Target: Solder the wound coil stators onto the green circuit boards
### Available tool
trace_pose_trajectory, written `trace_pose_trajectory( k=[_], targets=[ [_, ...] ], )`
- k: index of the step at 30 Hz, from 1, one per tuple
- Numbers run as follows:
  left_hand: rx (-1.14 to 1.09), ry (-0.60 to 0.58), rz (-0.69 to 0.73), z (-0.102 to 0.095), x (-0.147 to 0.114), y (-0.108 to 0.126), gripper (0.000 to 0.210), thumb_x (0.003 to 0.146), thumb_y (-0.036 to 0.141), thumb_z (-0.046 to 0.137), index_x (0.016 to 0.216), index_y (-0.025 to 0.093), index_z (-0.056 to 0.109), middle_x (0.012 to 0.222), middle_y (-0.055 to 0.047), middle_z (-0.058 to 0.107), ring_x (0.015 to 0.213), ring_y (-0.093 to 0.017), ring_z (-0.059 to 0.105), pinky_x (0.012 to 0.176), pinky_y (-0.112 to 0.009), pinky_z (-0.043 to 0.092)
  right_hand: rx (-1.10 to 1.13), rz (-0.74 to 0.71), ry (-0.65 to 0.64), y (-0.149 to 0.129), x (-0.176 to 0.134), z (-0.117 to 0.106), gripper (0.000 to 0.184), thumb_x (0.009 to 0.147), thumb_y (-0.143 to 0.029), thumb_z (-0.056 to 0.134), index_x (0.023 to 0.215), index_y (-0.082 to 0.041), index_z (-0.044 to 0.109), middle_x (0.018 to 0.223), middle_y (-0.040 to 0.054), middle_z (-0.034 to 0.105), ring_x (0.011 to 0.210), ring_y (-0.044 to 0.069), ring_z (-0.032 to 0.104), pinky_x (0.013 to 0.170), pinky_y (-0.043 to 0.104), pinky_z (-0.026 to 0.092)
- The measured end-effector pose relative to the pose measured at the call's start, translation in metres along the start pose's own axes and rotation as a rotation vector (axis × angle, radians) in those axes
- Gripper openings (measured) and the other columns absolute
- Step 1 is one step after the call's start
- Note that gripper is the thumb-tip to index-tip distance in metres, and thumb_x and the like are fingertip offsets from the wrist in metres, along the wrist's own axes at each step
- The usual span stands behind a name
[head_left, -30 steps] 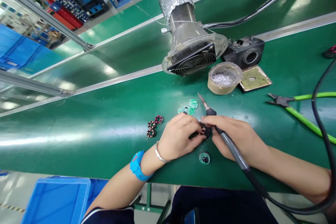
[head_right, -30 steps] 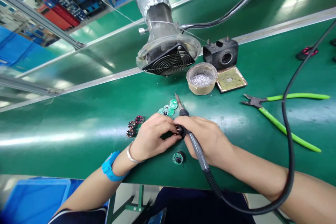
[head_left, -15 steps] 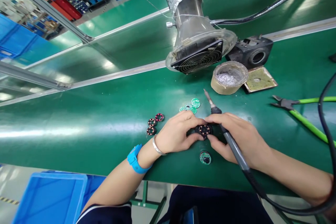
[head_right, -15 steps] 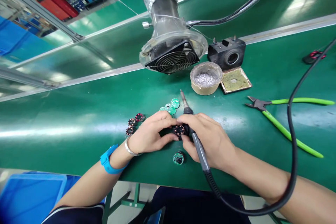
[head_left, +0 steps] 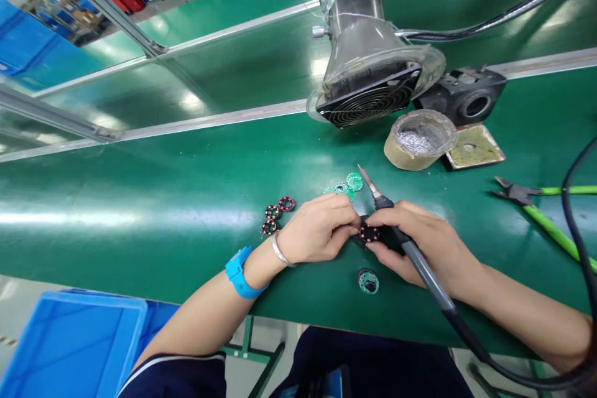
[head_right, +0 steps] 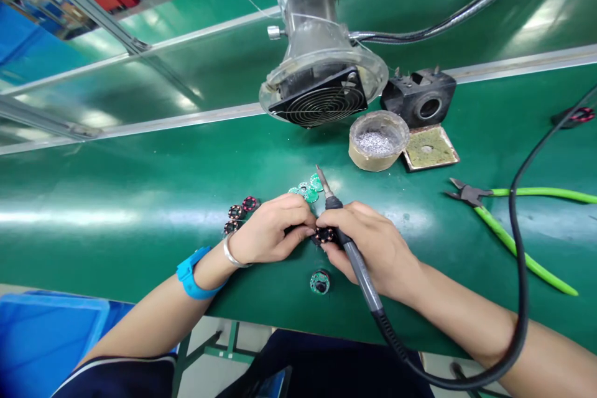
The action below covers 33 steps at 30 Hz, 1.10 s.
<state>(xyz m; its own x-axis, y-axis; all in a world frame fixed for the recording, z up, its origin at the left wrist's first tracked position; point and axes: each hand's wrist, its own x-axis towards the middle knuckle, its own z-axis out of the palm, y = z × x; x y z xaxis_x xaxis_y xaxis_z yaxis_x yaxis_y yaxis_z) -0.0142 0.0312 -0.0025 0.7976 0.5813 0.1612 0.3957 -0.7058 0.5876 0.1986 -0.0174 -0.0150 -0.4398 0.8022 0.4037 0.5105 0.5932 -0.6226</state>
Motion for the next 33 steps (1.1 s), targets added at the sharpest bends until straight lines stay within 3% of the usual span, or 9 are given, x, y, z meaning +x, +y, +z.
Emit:
trace_pose_trajectory(
  k=[5, 9, 13, 18, 21, 23, 26, 29, 33],
  targets=[
    [0.043, 0.034, 0.005, -0.003, -0.001, 0.001, 0.010, 0.083, 0.016, 0.051, 0.084, 0.015, 0.061, 0.079, -0.003, 0.060, 0.076, -0.015, 0.055, 0.074, -0.028, 0.047, 0.008, 0.011, -0.007, 0.001, 0.000, 0.000, 0.029, 0.082, -0.017, 0.062, 0.109, -0.022, 0.053, 0.077, -0.0004, 0.059, 0.068, 0.013, 0.054, 0.063, 0.025, 0.046],
    [0.230, 0.073, 0.060, 0.003, -0.004, 0.000, 0.019, 0.091, 0.026, 0.048, 0.096, 0.018, 0.064, 0.084, -0.004, 0.063, 0.076, -0.015, 0.057, 0.071, -0.028, 0.047, -0.008, 0.015, 0.003, 0.000, 0.000, 0.001, 0.029, 0.082, -0.016, 0.062, 0.109, -0.023, 0.053, 0.080, -0.0003, 0.061, 0.068, 0.013, 0.054, 0.063, 0.026, 0.046],
    [0.346, 0.114, 0.075, 0.010, -0.003, 0.002, 0.023, 0.092, 0.026, 0.044, 0.086, 0.018, 0.064, 0.077, -0.003, 0.062, 0.068, -0.014, 0.055, 0.062, -0.028, 0.045, -0.017, 0.016, 0.004, -0.002, 0.000, 0.001, 0.029, 0.082, -0.016, 0.062, 0.109, -0.023, 0.053, 0.080, -0.0006, 0.061, 0.068, 0.013, 0.055, 0.063, 0.026, 0.046],
    [0.045, 0.046, -0.126, -0.007, -0.006, 0.015, 0.011, 0.070, 0.013, 0.049, 0.068, 0.016, 0.059, 0.065, -0.001, 0.055, 0.058, -0.012, 0.048, 0.053, -0.025, 0.041, -0.025, 0.016, 0.030, -0.003, -0.001, 0.003, 0.028, 0.083, -0.016, 0.061, 0.108, -0.024, 0.053, 0.079, -0.0010, 0.061, 0.069, 0.014, 0.055, 0.063, 0.026, 0.045],
    [-0.121, 0.039, -0.212, -0.020, -0.011, 0.018, 0.010, 0.068, 0.009, 0.050, 0.067, 0.016, 0.058, 0.064, 0.001, 0.053, 0.055, -0.009, 0.048, 0.051, -0.021, 0.040, -0.028, 0.004, 0.047, -0.003, -0.001, 0.006, 0.025, 0.083, -0.018, 0.062, 0.106, -0.023, 0.053, 0.081, -0.0006, 0.062, 0.070, 0.013, 0.054, 0.065, 0.026, 0.045],
    [-0.079, 0.106, -0.164, -0.021, -0.012, 0.016, 0.011, 0.073, 0.012, 0.054, 0.080, 0.016, 0.062, 0.073, -0.001, 0.057, 0.064, -0.011, 0.052, 0.057, -0.023, 0.044, -0.030, 0.003, 0.047, -0.002, -0.002, 0.007, 0.024, 0.083, -0.019, 0.063, 0.105, -0.022, 0.053, 0.082, -0.0001, 0.062, 0.070, 0.013, 0.053, 0.066, 0.026, 0.045],
    [0.074, 0.106, 0.072, -0.012, -0.010, 0.010, 0.017, 0.083, 0.022, 0.060, 0.099, 0.020, 0.064, 0.090, -0.004, 0.064, 0.081, -0.016, 0.057, 0.072, -0.029, 0.048, -0.037, 0.002, 0.043, 0.000, -0.002, 0.008, 0.023, 0.084, -0.019, 0.062, 0.106, -0.021, 0.053, 0.084, 0.0009, 0.062, 0.072, 0.014, 0.053, 0.065, 0.026, 0.045],
    [0.159, 0.116, 0.231, -0.007, -0.009, 0.003, 0.011, 0.089, 0.020, 0.056, 0.094, 0.024, 0.065, 0.089, 0.000, 0.068, 0.080, -0.014, 0.059, 0.074, -0.029, 0.046, -0.041, -0.014, 0.041, 0.000, -0.003, 0.007, 0.022, 0.085, -0.020, 0.060, 0.106, -0.021, 0.052, 0.083, 0.0008, 0.062, 0.071, 0.014, 0.053, 0.065, 0.026, 0.045],
    [0.130, 0.260, 0.210, -0.016, -0.012, 0.001, 0.009, 0.087, 0.017, 0.059, 0.086, 0.023, 0.065, 0.082, 0.002, 0.069, 0.076, -0.011, 0.061, 0.075, -0.027, 0.047, -0.046, -0.005, 0.033, 0.001, -0.003, 0.008, 0.022, 0.085, -0.021, 0.060, 0.105, -0.022, 0.052, 0.085, 0.0006, 0.064, 0.071, 0.014, 0.054, 0.065, 0.026, 0.046]
  ],
)
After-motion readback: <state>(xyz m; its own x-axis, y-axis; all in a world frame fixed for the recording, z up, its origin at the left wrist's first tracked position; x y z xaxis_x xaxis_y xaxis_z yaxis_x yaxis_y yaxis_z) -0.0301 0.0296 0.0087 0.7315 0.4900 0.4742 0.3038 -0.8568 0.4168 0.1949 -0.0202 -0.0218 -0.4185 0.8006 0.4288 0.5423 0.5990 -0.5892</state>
